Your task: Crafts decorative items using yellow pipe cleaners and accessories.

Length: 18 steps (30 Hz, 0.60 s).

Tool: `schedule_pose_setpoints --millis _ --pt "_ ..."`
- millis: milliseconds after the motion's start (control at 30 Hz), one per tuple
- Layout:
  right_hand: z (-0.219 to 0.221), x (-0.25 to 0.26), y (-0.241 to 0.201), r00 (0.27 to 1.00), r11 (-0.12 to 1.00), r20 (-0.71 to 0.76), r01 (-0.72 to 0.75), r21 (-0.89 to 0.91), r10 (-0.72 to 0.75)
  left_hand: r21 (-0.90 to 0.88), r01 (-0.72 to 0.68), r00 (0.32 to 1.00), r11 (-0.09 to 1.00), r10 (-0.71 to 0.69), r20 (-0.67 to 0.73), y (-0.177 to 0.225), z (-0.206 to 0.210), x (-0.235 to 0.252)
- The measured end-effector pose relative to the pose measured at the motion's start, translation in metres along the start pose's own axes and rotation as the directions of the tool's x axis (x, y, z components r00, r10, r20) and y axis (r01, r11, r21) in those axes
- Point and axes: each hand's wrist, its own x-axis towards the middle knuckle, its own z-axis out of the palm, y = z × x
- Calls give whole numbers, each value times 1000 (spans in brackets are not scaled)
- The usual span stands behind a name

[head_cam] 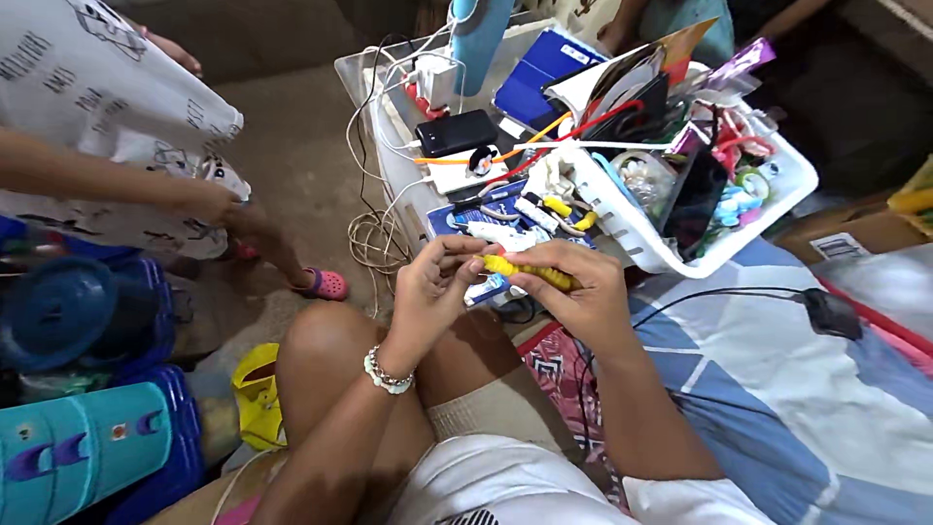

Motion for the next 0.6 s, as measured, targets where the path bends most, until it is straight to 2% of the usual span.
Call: schedule_pose_setpoints --millis 100,467,533,600 --pt "-1 0 2 1000 1000 3 -1 8 1 -19 17 999 1000 -18 -51 -2 -3 0" --pt "-6 -2 -3 1000 1000 14 1 21 -2 -143 67 995 987 -56 83 1 -7 1" --pt "-5 -3 -4 1000 999 -10 -13 34 13 -144 30 998 989 -21 61 0 -5 0" --pt "-2 -4 -6 999 998 -33 -27 60 29 -66 -71 997 995 72 8 0 -3 -2"
